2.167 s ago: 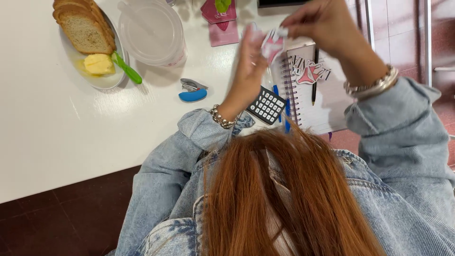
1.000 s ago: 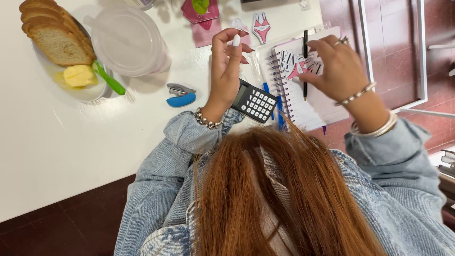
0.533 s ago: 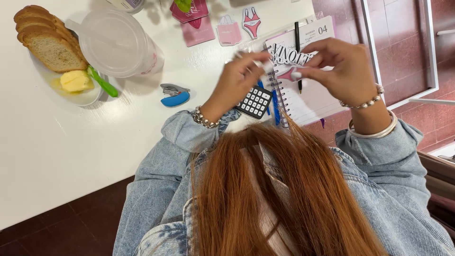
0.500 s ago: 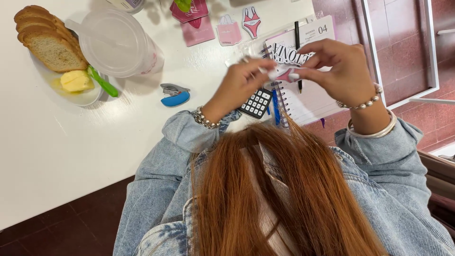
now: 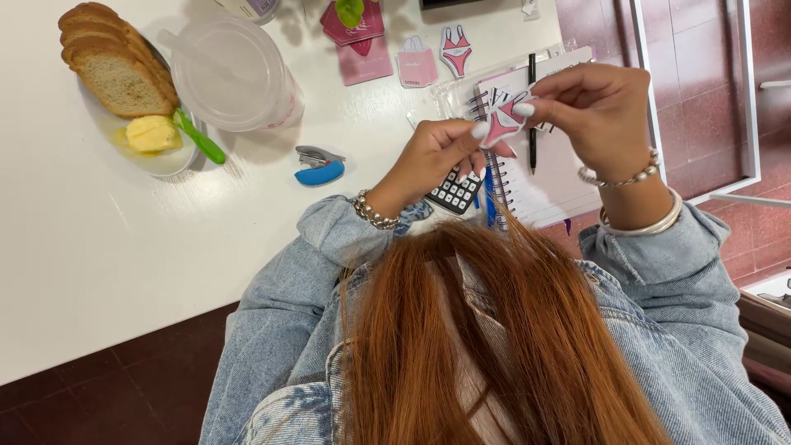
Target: Writing in a notebook, sorting through paper tags, and using a calculator to organize information.
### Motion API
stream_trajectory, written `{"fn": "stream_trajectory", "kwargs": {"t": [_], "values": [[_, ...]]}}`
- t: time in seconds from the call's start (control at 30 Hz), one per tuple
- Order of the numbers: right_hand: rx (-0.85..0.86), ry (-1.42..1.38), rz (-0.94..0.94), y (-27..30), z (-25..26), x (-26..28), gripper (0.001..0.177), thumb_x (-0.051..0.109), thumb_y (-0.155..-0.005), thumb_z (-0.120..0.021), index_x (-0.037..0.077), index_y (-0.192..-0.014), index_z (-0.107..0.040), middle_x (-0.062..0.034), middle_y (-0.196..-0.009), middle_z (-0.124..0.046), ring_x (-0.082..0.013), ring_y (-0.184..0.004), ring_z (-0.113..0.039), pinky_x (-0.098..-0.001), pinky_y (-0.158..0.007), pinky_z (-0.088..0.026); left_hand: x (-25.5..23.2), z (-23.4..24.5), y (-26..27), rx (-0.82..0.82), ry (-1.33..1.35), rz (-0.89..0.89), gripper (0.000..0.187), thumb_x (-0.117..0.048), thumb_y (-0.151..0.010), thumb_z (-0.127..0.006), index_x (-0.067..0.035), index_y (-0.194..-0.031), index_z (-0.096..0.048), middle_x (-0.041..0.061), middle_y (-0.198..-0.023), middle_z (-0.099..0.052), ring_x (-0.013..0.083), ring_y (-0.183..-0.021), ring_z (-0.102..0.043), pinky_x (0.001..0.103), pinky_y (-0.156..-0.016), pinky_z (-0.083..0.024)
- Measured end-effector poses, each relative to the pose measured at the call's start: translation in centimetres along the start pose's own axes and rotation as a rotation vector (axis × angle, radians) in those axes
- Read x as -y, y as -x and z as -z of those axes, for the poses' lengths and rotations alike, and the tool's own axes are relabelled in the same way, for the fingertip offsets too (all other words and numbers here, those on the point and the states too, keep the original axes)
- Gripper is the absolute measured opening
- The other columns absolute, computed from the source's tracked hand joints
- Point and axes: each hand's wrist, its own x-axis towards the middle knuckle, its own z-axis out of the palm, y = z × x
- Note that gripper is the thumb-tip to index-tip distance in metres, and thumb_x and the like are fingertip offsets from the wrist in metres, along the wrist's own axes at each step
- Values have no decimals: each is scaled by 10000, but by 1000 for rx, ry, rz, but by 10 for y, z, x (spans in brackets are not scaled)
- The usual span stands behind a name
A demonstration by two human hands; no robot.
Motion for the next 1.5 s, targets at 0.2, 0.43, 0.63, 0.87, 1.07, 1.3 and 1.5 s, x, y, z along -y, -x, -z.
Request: {"fn": "stream_trajectory", "kwargs": {"t": [0.2,0.43,0.63,0.87,1.07,1.3,1.5], "values": [[32,-80,33,-7,-5,-7,158,-74,-933,-838,-93,-1027,-712,-208,-911,-703,-217,-786,-690,-243,-740,-608,19,6,-2,-7,125,12,387,-396,-989,-630,-23,-1019,-728,81,-771,-697,111,-630,-610,214,-586,-507],[-2,-102,184,-7,-13,-21,156,-130,-940,-840,-88,-1027,-717,-229,-940,-712,-244,-812,-694,-263,-758,-584,25,7,-2,-48,249,17,239,-197,-988,-690,15,-1096,-715,155,-978,-781,109,-684,-653,207,-595,-533],[-130,-38,415,-8,-29,-17,153,-170,-937,-817,-78,-995,-709,-333,-1098,-714,-395,-1036,-751,-385,-912,-636,37,8,-4,-57,437,98,313,-235,-1006,-675,16,-1193,-688,212,-1089,-769,109,-725,-660,194,-647,-543],[-115,-51,366,-10,-20,-14,129,-156,-952,-785,-76,-969,-685,-358,-1149,-705,-376,-1042,-736,-379,-917,-615,22,5,-4,-110,268,-35,235,-211,-1020,-664,-10,-1119,-734,144,-1082,-776,117,-711,-623,215,-636,-506],[6,79,419,-11,-15,-4,93,-103,-986,-786,-110,-982,-694,-372,-1176,-698,-416,-1058,-730,-433,-955,-610,26,4,-4,-132,170,-42,268,-179,-1004,-676,23,-1176,-720,158,-1068,-790,89,-695,-609,218,-632,-518],[64,103,300,-18,-6,-5,158,-143,-969,-870,-120,-1038,-730,-265,-1003,-720,-290,-918,-703,-321,-837,-590,29,5,-5,-132,177,-35,251,-209,-993,-685,-13,-1140,-739,78,-914,-750,117,-696,-610,239,-641,-535],[148,45,111,-30,2,-4,276,-89,-948,-856,-114,-1163,-684,-238,-1052,-709,-225,-924,-700,-262,-854,-612,31,3,-7,-148,247,-2,248,-200,-958,-724,-5,-1110,-741,55,-885,-719,113,-674,-570,238,-630,-530]]}}
